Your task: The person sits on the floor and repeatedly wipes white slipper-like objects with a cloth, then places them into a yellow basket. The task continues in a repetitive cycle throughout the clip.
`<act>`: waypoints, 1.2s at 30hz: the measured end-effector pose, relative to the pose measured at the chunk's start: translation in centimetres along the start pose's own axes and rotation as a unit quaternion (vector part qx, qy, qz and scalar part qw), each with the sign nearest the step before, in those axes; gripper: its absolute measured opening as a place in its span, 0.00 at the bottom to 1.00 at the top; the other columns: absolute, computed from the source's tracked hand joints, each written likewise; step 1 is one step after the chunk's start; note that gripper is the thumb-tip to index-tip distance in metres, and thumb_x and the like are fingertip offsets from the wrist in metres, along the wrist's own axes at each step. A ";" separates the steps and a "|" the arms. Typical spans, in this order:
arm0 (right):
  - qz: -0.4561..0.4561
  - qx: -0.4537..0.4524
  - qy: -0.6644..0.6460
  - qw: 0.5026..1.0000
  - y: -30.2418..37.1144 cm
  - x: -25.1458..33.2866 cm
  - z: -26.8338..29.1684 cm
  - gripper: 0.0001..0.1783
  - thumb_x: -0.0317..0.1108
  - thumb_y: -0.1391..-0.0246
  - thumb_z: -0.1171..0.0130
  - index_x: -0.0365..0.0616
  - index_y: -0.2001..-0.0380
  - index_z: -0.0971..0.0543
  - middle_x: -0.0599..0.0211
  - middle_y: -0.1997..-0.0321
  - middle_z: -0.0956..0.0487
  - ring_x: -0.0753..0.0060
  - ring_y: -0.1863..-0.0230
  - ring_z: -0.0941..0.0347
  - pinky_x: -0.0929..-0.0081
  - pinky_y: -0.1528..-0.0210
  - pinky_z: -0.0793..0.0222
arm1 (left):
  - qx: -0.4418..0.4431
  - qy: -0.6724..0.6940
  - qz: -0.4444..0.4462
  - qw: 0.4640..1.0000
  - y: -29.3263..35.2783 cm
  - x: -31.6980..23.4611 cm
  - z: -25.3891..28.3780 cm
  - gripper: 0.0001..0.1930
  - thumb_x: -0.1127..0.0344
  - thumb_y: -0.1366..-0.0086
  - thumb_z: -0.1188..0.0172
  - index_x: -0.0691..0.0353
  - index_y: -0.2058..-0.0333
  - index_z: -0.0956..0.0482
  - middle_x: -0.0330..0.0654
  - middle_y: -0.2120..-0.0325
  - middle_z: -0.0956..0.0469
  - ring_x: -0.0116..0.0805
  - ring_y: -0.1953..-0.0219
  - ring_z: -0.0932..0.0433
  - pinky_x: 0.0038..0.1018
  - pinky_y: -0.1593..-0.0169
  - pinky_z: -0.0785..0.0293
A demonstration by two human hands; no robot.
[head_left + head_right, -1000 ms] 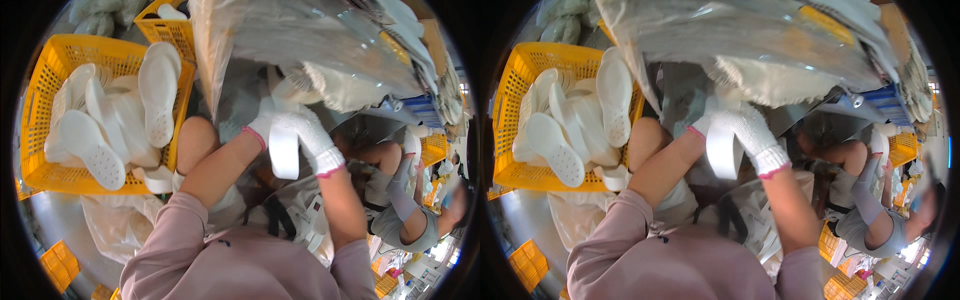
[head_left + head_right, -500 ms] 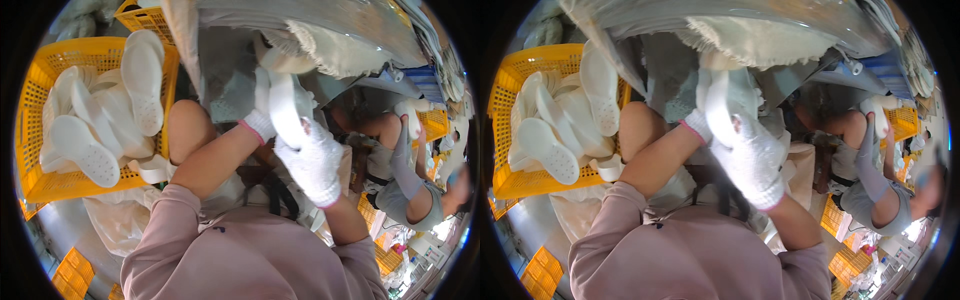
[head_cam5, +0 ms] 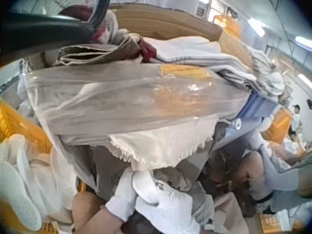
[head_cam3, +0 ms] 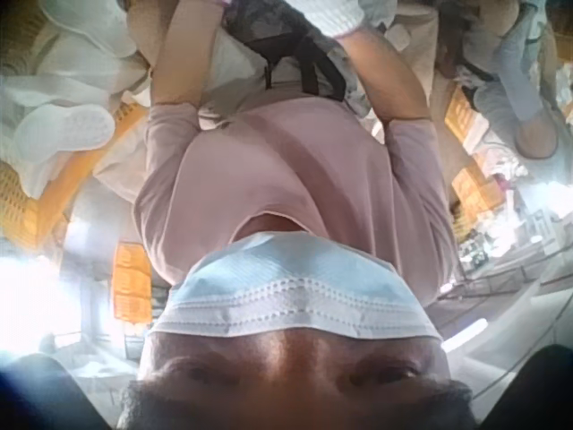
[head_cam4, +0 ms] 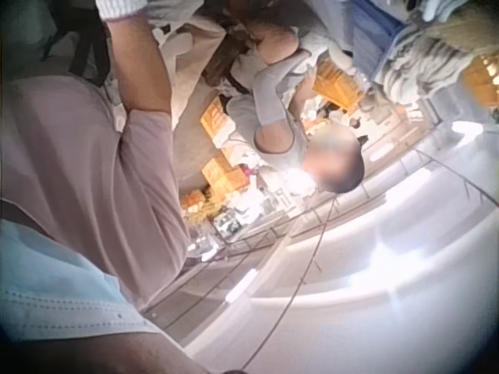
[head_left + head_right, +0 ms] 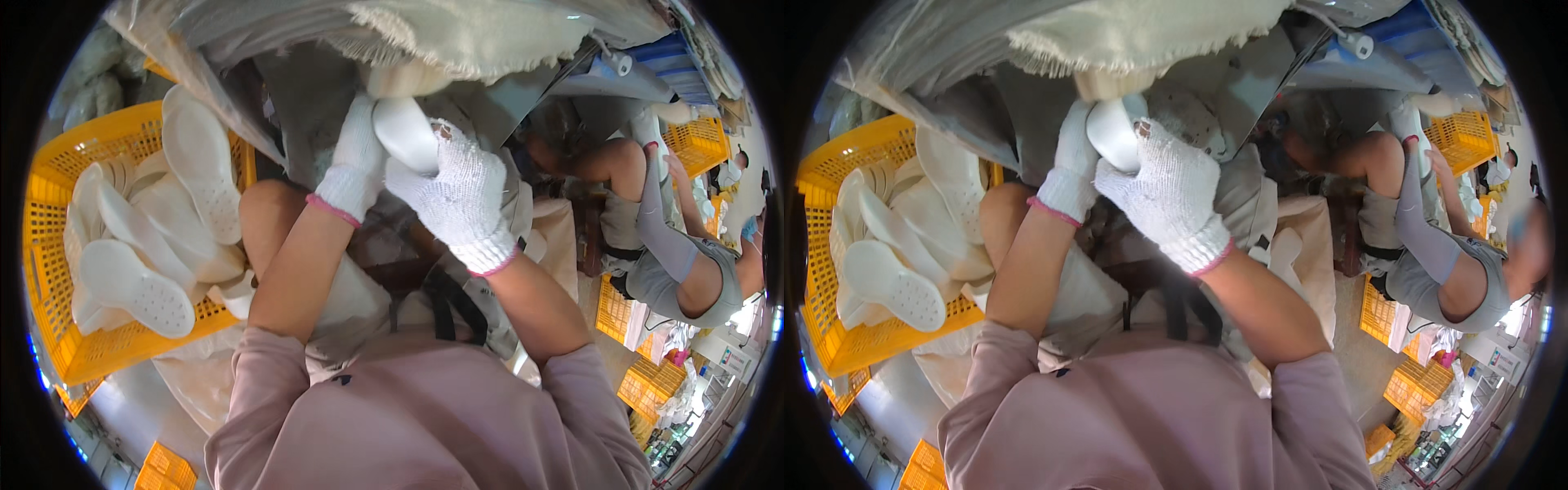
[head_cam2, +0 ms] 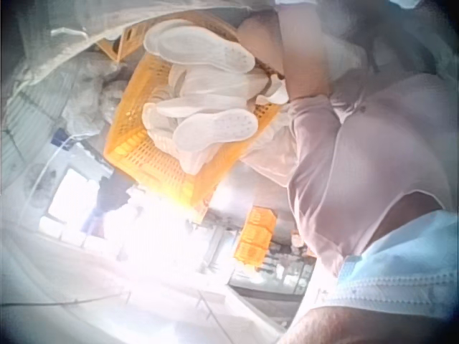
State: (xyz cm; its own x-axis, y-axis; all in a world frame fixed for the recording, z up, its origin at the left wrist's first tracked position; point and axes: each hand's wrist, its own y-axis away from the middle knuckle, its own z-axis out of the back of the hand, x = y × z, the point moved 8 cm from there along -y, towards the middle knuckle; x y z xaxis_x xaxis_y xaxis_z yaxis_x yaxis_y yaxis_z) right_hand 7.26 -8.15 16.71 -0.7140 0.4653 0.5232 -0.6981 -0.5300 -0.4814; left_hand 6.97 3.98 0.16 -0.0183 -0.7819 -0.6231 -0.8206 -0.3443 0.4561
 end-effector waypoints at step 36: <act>-0.161 0.269 -0.113 0.943 -4.2 -3.2 -3.2 0.15 0.39 0.48 0.34 0.39 0.62 0.14 0.42 0.65 0.15 0.36 0.60 0.18 0.52 0.57 0.20 | -0.198 -0.472 -0.188 0.838 -12.3 -3.6 5.2 0.26 0.50 0.25 0.44 0.66 0.41 0.22 0.57 0.46 0.18 0.51 0.46 0.17 0.43 0.44 0.21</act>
State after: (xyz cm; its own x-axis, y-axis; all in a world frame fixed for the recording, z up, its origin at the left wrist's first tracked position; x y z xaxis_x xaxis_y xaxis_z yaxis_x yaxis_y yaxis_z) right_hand 12.30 -5.10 14.84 -0.3968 0.5331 0.7472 -0.7061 -0.6974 0.1227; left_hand 14.17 13.71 -6.52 -0.3988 0.1158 -0.9097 -0.6191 -0.7659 0.1739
